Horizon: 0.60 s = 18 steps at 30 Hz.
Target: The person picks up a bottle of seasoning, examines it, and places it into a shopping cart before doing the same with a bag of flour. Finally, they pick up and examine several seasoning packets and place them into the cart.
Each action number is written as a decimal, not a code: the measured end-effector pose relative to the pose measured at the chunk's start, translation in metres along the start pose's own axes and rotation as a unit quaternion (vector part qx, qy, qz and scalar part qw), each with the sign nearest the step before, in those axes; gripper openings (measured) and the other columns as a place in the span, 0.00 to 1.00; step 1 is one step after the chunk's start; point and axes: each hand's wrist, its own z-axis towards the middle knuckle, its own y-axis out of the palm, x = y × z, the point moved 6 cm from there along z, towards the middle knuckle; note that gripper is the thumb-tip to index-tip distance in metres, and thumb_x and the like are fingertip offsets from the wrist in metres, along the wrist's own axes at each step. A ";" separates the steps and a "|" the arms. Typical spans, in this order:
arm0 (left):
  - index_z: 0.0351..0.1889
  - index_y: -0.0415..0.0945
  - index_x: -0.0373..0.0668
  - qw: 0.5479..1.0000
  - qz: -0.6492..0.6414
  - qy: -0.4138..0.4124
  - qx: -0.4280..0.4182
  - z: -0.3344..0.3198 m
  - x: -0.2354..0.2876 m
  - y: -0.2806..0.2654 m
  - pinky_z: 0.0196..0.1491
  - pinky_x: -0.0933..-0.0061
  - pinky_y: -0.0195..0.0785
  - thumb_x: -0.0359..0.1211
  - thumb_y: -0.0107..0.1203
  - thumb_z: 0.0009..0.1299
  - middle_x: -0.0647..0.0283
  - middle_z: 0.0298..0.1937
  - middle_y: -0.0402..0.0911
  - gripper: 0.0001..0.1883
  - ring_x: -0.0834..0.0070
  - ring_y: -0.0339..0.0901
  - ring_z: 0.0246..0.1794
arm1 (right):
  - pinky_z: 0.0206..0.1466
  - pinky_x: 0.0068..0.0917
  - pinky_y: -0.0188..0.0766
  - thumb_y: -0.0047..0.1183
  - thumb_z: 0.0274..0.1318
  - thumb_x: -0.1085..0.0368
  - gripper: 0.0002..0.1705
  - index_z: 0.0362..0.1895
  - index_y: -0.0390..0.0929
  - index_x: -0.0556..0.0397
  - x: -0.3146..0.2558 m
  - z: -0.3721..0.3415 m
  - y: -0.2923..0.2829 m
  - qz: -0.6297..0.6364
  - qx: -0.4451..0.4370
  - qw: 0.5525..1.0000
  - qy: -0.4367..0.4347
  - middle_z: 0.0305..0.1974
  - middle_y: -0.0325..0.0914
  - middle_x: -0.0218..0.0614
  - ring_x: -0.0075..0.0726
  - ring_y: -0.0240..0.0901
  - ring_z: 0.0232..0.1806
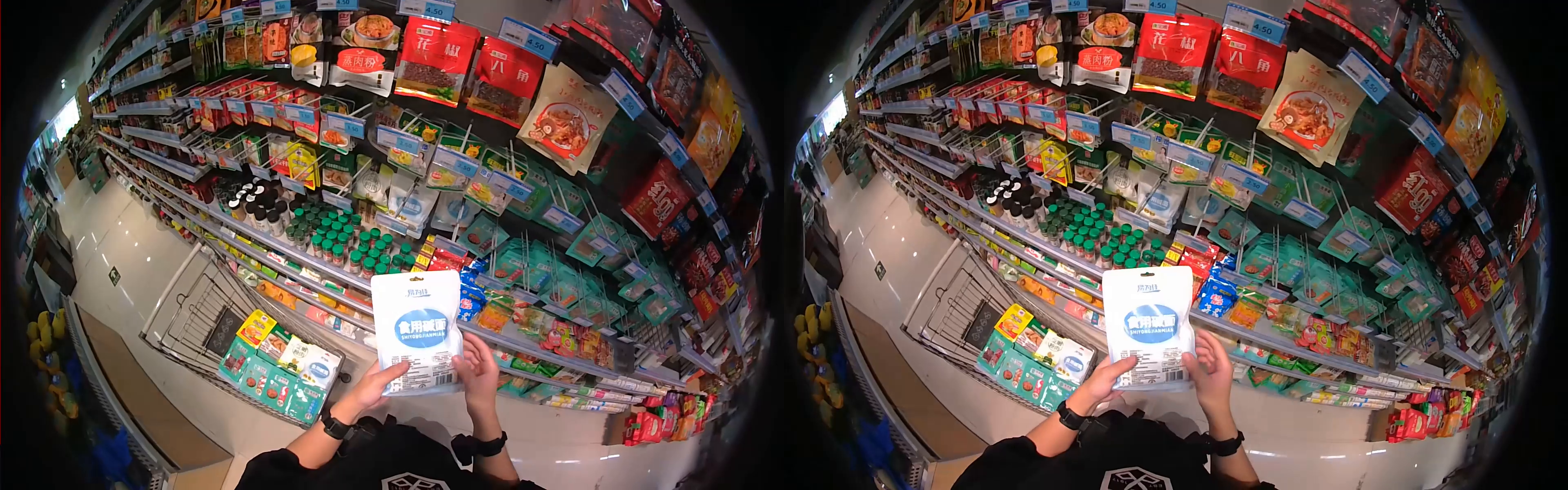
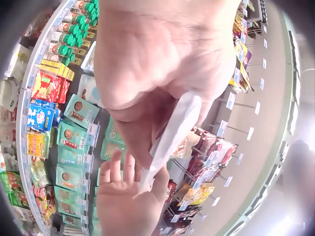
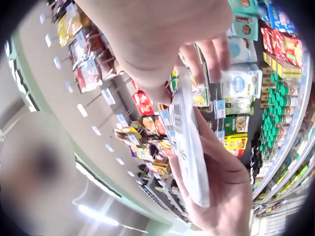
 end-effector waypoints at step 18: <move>0.60 0.73 0.31 0.953 0.283 0.085 0.059 0.047 0.050 -0.008 0.53 0.76 0.72 0.34 0.54 0.79 0.63 0.51 0.83 0.18 0.82 0.77 0.49 | 0.52 0.26 0.76 0.61 0.63 0.68 0.15 0.52 0.81 0.61 0.052 0.043 0.040 0.253 -0.090 0.930 0.250 0.47 0.85 0.37 0.27 0.81 0.45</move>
